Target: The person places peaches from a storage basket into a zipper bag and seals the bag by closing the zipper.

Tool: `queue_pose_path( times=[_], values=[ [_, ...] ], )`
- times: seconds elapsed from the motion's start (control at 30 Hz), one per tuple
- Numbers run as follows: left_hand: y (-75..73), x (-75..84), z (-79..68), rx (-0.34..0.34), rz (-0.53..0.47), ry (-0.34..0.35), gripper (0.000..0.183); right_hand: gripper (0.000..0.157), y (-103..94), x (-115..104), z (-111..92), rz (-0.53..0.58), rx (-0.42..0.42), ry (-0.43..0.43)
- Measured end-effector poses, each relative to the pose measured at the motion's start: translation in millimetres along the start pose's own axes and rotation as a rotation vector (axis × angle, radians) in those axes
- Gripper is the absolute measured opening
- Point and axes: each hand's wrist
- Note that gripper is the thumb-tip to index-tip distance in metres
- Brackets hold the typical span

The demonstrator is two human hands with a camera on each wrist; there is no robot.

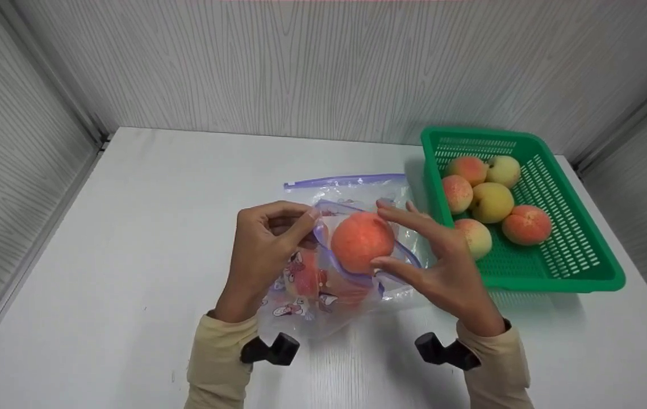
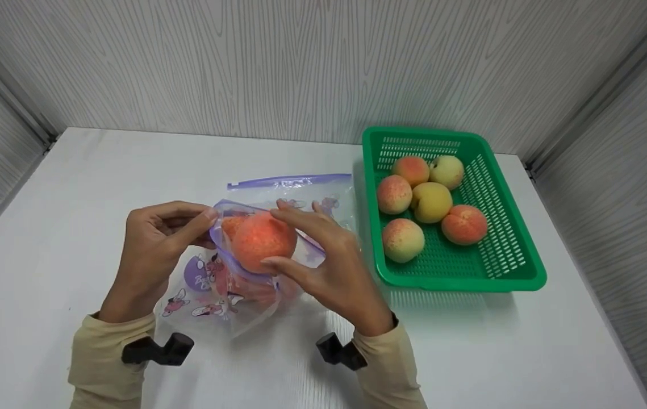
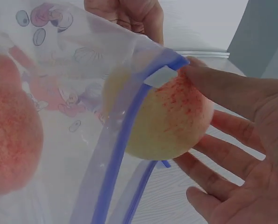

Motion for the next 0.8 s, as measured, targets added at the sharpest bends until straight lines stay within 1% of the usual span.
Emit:
queue_pose_path(
  times=[0.1, 0.17, 0.2, 0.27, 0.3, 0.33, 0.37, 0.43, 0.5, 0.53, 0.57, 0.6, 0.67, 0.73, 0.8],
  values=[
    [0.8, 0.4, 0.2, 0.000, -0.002, -0.003, 0.013, 0.049, -5.2, 2, -1, 0.033, 0.064, -0.026],
    [1.2, 0.1, 0.7, -0.004, 0.001, -0.004, 0.013, 0.046, -12.3, 5, -3, 0.015, 0.119, -0.010],
    [1.2, 0.3, 0.8, -0.004, 0.001, -0.005, 0.013, 0.044, -16.6, 7, -4, -0.005, 0.138, 0.017],
    [0.8, 0.0, 1.0, 0.000, -0.002, -0.002, 0.013, 0.040, -25.9, 11, -8, -0.057, 0.135, 0.118],
    [0.4, 0.0, 0.8, 0.003, -0.006, 0.001, 0.012, 0.037, -30.5, 13, -10, -0.090, 0.101, 0.186],
    [0.1, 0.1, 0.7, 0.007, -0.009, 0.002, 0.012, 0.034, -34.6, 14, -12, -0.121, 0.045, 0.259],
    [-0.2, 0.5, 0.5, 0.011, -0.011, 0.004, 0.011, 0.032, -38.0, 16, -14, -0.145, -0.035, 0.335],
    [-0.6, 0.6, 0.2, 0.015, -0.012, 0.006, 0.010, 0.030, -42.3, 18, -18, -0.190, -0.243, 0.473],
    [-0.8, 0.6, 0.1, 0.011, -0.009, 0.005, 0.010, 0.031, -42.4, 21, -19, -0.198, -0.435, 0.546],
    [-0.9, 0.7, 0.1, 0.010, -0.007, 0.003, 0.011, 0.029, -41.7, 22, -18, -0.186, -0.502, 0.567],
    [-1.1, 0.7, -0.1, 0.010, -0.007, 0.002, 0.011, 0.027, -40.5, 23, -18, -0.173, -0.543, 0.582],
    [-1.4, 0.8, -0.2, 0.012, -0.005, 0.000, 0.011, 0.023, -39.2, 24, -16, -0.162, -0.563, 0.590],
    [-2.5, 1.6, -0.5, 0.023, -0.003, 0.001, 0.011, 0.016, -37.3, 25, -15, -0.126, -0.545, 0.573],
    [-4.4, 3.1, -1.6, 0.045, -0.008, 0.006, 0.011, 0.012, -36.2, 25, -13, -0.095, -0.489, 0.547],
    [-6.9, 5.2, -3.1, 0.075, -0.002, 0.028, 0.011, 0.012, -34.7, 24, -12, -0.049, -0.414, 0.509]
  ],
)
Point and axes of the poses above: each hand's wrist, its own z-axis towards the middle knuckle, its own y-axis out of the palm, x = y × z, and after that the axes turned 13 degrees about -x, right-handed
